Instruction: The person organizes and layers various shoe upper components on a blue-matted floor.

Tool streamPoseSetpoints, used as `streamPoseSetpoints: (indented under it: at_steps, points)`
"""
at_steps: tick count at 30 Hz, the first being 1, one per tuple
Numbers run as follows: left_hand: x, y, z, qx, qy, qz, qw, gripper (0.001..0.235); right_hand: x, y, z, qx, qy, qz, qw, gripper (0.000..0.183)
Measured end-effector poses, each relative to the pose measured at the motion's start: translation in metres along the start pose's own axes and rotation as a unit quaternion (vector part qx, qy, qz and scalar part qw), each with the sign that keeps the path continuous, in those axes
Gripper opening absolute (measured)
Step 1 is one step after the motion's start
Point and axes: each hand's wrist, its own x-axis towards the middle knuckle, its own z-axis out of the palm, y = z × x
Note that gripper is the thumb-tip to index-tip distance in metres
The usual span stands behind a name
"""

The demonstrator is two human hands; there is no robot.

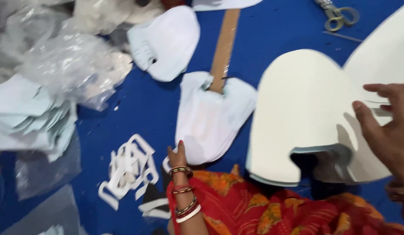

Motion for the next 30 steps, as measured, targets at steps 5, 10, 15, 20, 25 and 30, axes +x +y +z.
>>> streamPoseSetpoints:
  at_steps: [5, 10, 15, 20, 25, 30]
  points:
    - [-0.001, -0.023, -0.006, -0.458, -0.25, -0.488, 0.7, 0.059, 0.012, -0.096, 0.014, 0.126, -0.046, -0.09, 0.987, 0.031]
    - [-0.011, 0.014, -0.045, -0.415, -0.2, -0.379, 0.803, 0.051, -0.018, -0.199, 0.078, 0.166, -0.247, -0.202, 0.933, 0.032]
    - [-0.013, 0.016, -0.054, -0.499, -0.223, -0.441, 0.712, 0.04, -0.068, -0.25, 0.174, 0.059, -0.381, -0.257, 0.886, 0.041]
    - [-0.029, 0.026, -0.052, -0.252, -0.083, -0.178, 0.947, 0.034, -0.092, -0.263, 0.246, -0.001, -0.287, -0.266, 0.92, 0.031]
    - [-0.021, 0.054, -0.078, -0.417, -0.159, -0.178, 0.877, 0.026, -0.083, -0.258, 0.261, 0.049, -0.291, -0.207, 0.933, 0.04]
    - [-0.023, 0.066, -0.084, -0.476, -0.284, -0.245, 0.796, 0.031, -0.06, -0.24, 0.277, 0.12, -0.323, -0.12, 0.931, 0.024]
